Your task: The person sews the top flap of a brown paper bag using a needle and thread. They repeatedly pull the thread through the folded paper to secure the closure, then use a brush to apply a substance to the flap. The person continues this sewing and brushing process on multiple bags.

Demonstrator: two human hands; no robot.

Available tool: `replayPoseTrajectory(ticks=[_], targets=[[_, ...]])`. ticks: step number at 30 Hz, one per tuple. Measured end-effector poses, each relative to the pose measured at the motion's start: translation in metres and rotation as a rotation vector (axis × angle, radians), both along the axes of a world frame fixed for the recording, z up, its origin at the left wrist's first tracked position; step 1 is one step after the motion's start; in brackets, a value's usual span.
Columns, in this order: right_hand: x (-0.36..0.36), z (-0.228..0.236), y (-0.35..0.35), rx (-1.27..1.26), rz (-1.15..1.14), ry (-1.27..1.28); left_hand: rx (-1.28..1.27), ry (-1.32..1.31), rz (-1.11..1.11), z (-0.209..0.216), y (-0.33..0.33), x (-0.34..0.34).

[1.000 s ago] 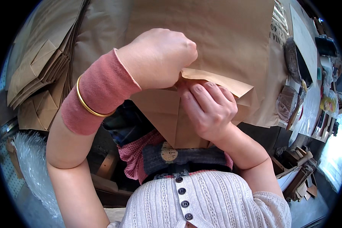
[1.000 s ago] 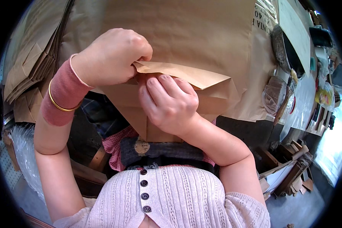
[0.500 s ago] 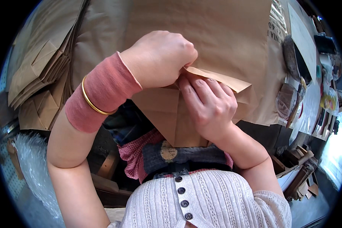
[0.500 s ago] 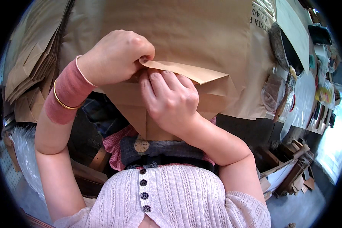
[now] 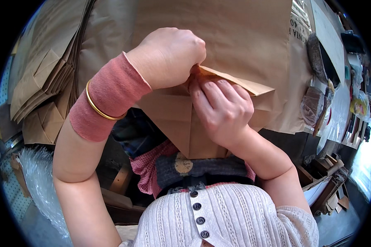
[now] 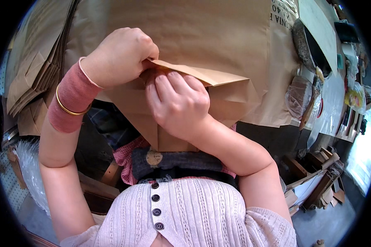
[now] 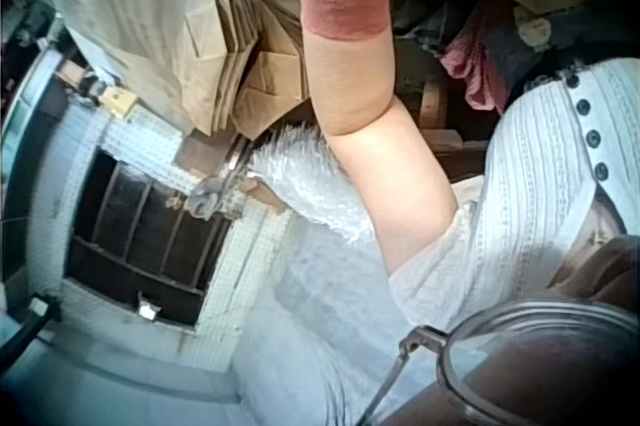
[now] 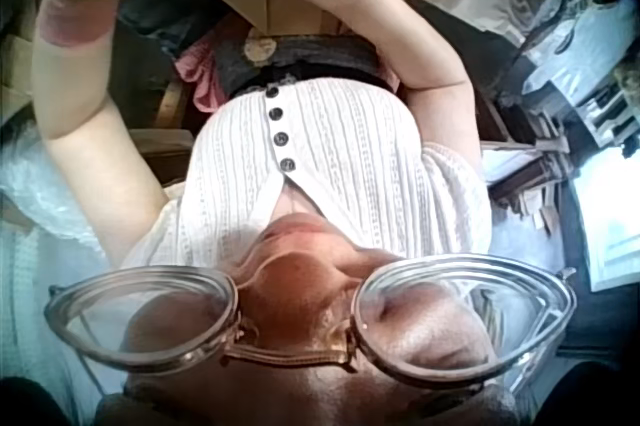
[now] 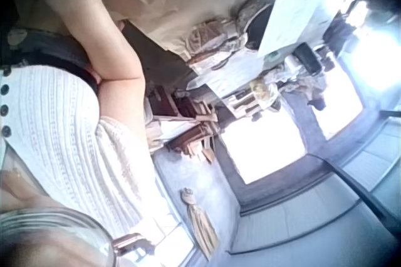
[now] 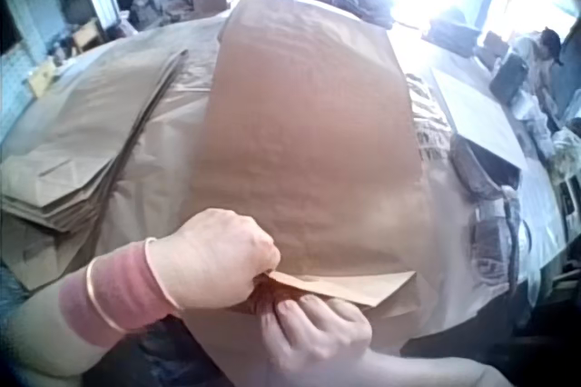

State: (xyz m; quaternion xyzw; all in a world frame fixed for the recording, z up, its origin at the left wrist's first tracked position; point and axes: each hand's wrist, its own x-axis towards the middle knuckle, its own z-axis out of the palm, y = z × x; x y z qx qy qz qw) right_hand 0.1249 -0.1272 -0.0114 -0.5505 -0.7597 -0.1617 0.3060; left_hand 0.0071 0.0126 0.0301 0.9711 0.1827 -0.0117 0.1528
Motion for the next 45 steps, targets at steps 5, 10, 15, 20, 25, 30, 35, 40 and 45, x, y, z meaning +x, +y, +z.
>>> replayPoseTrajectory(ticks=[5,10,15,20,25,30,35,40,45], targets=[[-0.005,0.001,-0.006,-0.059,-0.021,-0.03,-0.027,0.023,0.001,-0.001,0.004,0.001],[-0.006,0.001,-0.007,-0.09,-0.017,-0.048,-0.065,0.096,-0.012,0.001,0.009,0.003],[-0.002,0.003,-0.002,-0.115,-0.034,-0.058,0.014,0.111,-0.038,0.012,0.004,0.005],[-0.006,0.011,-0.014,-0.32,-0.034,-0.171,0.117,0.16,-0.036,0.014,0.002,0.009],[-0.008,0.007,-0.017,-0.266,-0.031,-0.196,0.097,0.174,0.001,0.012,0.004,0.011],[-0.008,0.014,-0.015,-0.372,-0.054,-0.135,-0.046,0.125,-0.029,0.014,0.004,0.011],[-0.011,0.012,-0.01,-0.379,-0.005,-0.182,0.049,0.127,0.023,0.007,0.0,0.013],[-0.016,0.01,-0.018,-0.413,-0.013,-0.312,-0.018,0.089,0.082,0.0,0.008,0.009],[-0.012,0.009,-0.019,-0.435,0.03,-0.276,0.0,0.138,0.063,0.006,0.01,0.008]])
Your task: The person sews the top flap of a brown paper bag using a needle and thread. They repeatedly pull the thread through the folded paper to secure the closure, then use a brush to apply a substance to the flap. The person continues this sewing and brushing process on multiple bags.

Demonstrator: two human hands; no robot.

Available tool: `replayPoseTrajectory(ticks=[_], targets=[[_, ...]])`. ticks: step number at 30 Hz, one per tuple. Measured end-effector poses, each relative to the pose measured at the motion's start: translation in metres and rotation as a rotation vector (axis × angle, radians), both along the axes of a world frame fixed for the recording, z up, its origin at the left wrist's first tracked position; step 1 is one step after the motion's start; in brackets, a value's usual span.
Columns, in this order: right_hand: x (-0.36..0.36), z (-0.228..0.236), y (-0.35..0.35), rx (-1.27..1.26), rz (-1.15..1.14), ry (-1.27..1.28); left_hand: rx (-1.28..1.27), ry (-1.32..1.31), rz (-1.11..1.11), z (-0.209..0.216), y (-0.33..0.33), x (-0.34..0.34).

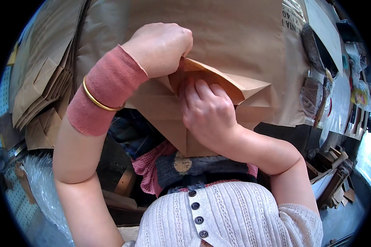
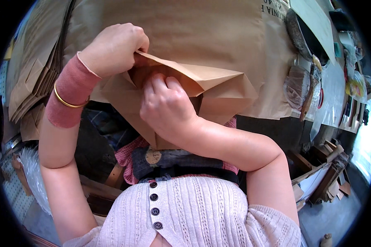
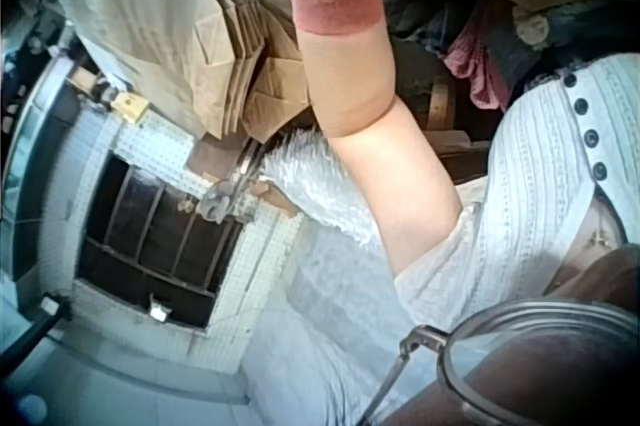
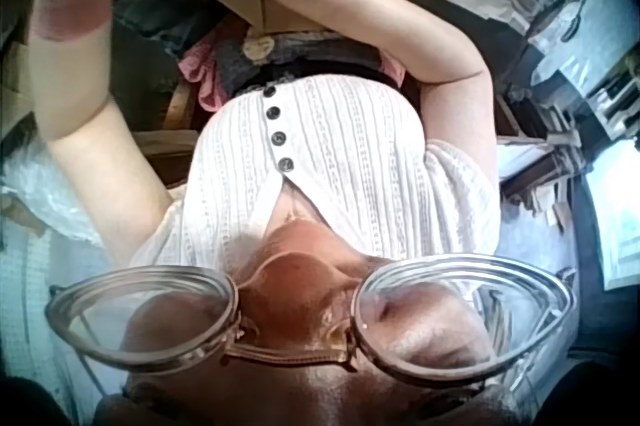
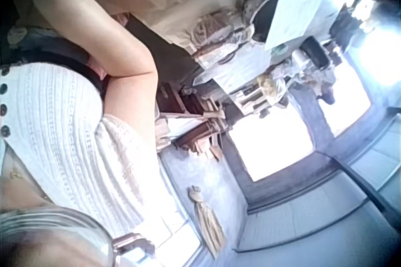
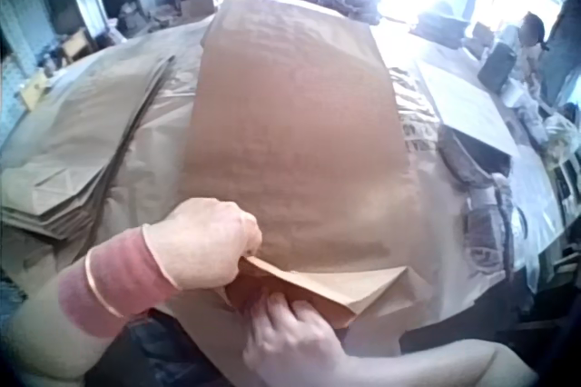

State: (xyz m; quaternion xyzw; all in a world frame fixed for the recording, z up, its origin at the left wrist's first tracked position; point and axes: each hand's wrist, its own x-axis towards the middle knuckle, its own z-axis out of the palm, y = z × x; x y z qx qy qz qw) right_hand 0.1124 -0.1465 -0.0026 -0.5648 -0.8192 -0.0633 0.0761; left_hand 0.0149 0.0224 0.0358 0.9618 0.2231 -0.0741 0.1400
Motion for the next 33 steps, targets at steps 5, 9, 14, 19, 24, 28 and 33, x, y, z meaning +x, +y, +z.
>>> replayPoseTrajectory(ticks=[5,9,14,19,24,28,33], targets=[[0.001,0.003,0.001,-0.021,-0.037,0.028,0.127,0.089,-0.027,0.007,-0.008,0.007],[-0.005,-0.005,-0.005,0.035,-0.032,-0.103,0.131,0.206,0.058,0.004,-0.006,0.012],[0.002,0.002,-0.001,-0.051,-0.017,0.014,0.165,-0.047,0.023,-0.005,-0.004,-0.001],[-0.004,0.003,-0.004,-0.085,-0.017,-0.138,0.147,0.062,0.099,-0.01,-0.003,0.009],[0.001,-0.007,-0.008,-0.097,0.028,-0.146,0.062,0.116,0.163,-0.01,0.005,0.007],[0.007,-0.002,-0.006,-0.101,0.026,-0.043,0.073,0.051,0.094,-0.008,0.005,0.006],[-0.002,-0.005,-0.01,-0.088,0.027,-0.21,-0.042,0.103,0.212,-0.023,0.009,0.012]])
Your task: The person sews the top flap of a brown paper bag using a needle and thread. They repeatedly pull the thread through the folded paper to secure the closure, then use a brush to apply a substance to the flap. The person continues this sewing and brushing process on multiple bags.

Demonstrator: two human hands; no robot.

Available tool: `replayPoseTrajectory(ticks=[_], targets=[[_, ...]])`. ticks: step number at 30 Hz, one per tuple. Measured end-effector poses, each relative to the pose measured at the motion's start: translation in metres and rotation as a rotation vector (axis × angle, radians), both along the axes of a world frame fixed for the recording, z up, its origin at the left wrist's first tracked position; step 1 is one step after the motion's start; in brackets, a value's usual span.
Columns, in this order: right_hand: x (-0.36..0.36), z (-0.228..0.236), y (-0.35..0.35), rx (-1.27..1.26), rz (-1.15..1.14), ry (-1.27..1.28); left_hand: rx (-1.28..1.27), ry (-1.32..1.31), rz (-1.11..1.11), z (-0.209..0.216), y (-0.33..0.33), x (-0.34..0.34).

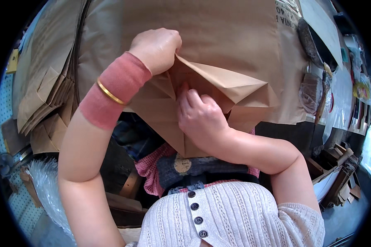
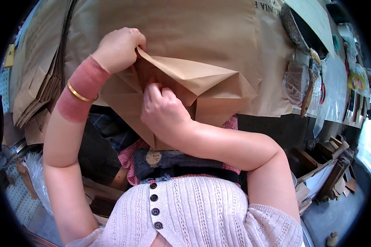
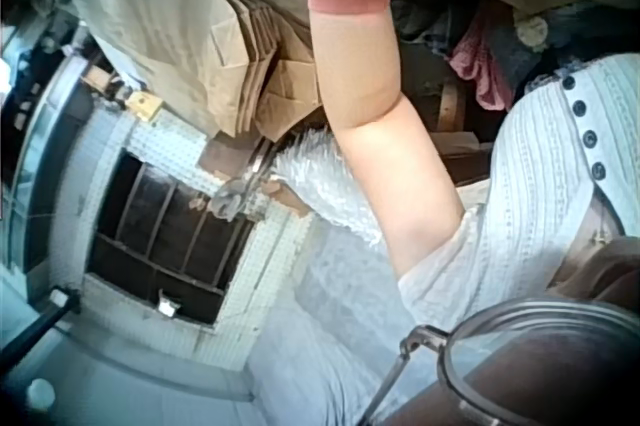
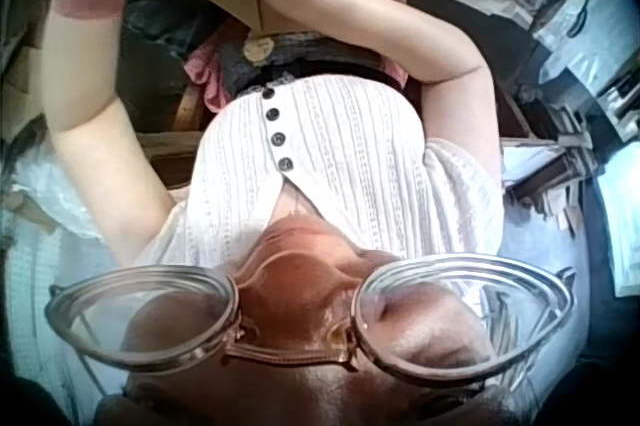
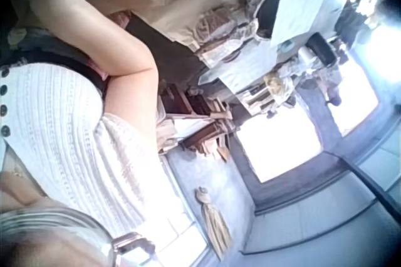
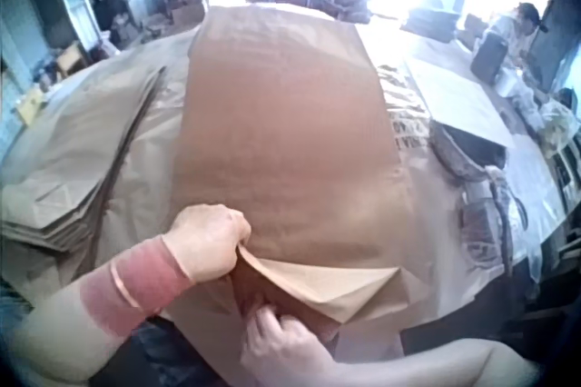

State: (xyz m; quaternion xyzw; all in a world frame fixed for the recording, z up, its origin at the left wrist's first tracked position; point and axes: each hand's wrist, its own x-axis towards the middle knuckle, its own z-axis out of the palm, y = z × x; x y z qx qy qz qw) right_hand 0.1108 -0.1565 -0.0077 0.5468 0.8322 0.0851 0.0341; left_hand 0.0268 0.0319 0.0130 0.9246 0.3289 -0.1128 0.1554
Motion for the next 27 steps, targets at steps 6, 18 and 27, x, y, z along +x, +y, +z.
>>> replayPoseTrajectory(ticks=[6,18,27], targets=[[0.013,-0.001,0.005,-0.027,-0.019,0.226,-0.061,0.043,-0.008,0.012,0.002,-0.002],[0.02,0.012,0.007,-0.221,-0.136,0.469,0.075,0.103,-0.265,0.053,-0.021,-0.028],[0.014,0.005,0.005,-0.125,-0.04,0.304,-0.156,-0.431,-0.318,0.015,-0.011,0.009]])
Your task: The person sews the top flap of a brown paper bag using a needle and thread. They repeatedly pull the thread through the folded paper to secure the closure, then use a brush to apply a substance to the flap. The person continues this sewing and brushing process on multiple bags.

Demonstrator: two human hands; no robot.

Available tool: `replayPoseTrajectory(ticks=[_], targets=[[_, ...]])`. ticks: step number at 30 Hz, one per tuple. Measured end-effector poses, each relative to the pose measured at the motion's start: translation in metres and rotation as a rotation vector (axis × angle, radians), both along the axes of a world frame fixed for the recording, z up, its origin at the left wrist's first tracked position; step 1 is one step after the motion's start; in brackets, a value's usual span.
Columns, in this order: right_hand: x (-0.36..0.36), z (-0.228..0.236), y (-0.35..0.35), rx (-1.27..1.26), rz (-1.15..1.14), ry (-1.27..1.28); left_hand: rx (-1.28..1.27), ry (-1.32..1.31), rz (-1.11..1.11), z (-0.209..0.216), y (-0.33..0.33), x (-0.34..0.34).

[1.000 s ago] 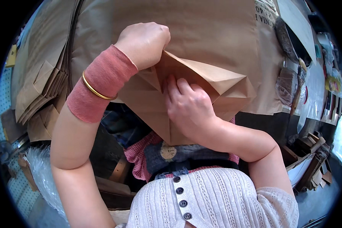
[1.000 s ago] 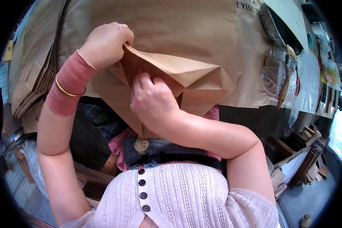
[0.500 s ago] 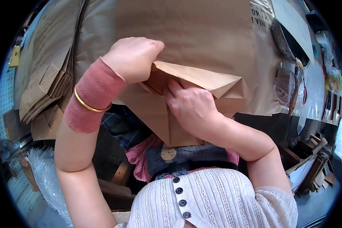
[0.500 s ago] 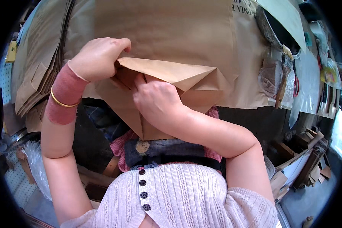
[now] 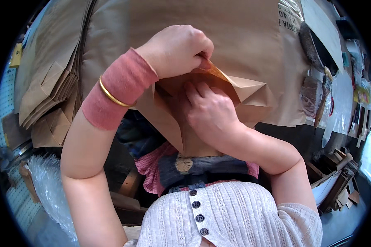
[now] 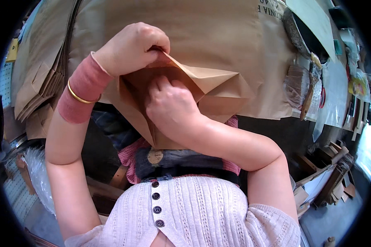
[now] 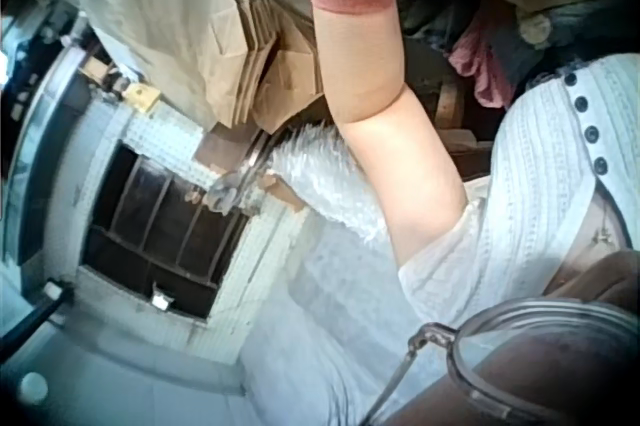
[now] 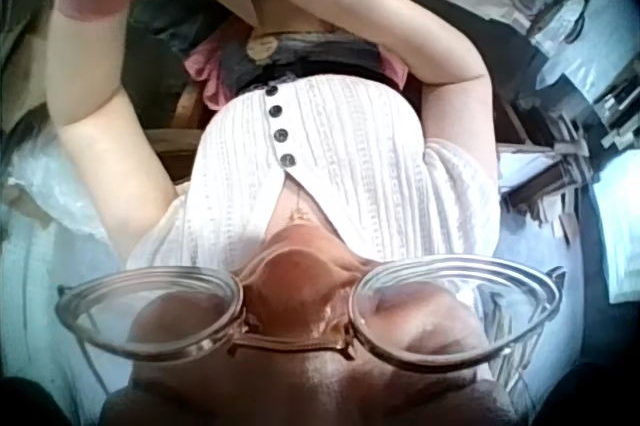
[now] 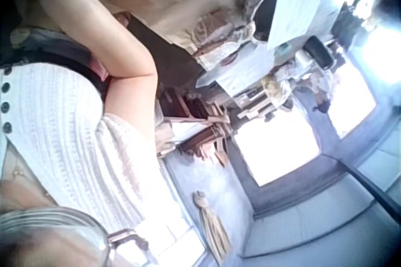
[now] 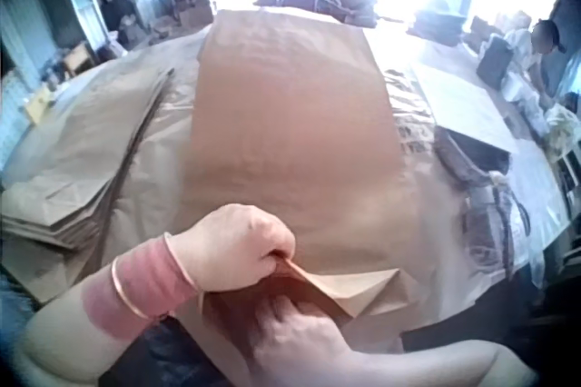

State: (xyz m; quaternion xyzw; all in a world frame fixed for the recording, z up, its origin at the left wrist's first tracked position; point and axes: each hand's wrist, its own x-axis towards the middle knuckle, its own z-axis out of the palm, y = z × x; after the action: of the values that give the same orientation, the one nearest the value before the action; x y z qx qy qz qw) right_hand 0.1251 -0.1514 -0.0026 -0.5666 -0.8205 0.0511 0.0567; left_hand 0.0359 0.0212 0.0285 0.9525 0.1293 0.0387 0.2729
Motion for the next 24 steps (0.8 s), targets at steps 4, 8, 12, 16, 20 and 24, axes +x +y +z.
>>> replayPoseTrajectory(ticks=[4,8,12,16,20,24], targets=[[-0.017,-0.002,-0.006,0.062,0.082,-0.229,-0.045,-0.052,0.105,-0.032,0.014,0.019],[-0.018,-0.013,-0.007,0.208,0.11,-0.357,0.243,0.047,0.378,-0.052,0.008,0.038],[0.032,0.019,-0.008,-0.045,0.082,-0.217,0.762,0.009,0.279,-0.044,-0.013,0.029],[0.057,0.063,-0.024,-0.507,-0.044,-0.611,1.081,-0.248,-0.137,-0.022,-0.038,0.003],[0.063,0.076,0.023,-0.845,0.185,-0.484,0.42,0.291,-0.281,-0.011,-0.08,-0.011],[0.038,0.057,0.064,-0.936,0.199,-0.537,0.266,0.593,0.119,-0.013,-0.084,0.012]])
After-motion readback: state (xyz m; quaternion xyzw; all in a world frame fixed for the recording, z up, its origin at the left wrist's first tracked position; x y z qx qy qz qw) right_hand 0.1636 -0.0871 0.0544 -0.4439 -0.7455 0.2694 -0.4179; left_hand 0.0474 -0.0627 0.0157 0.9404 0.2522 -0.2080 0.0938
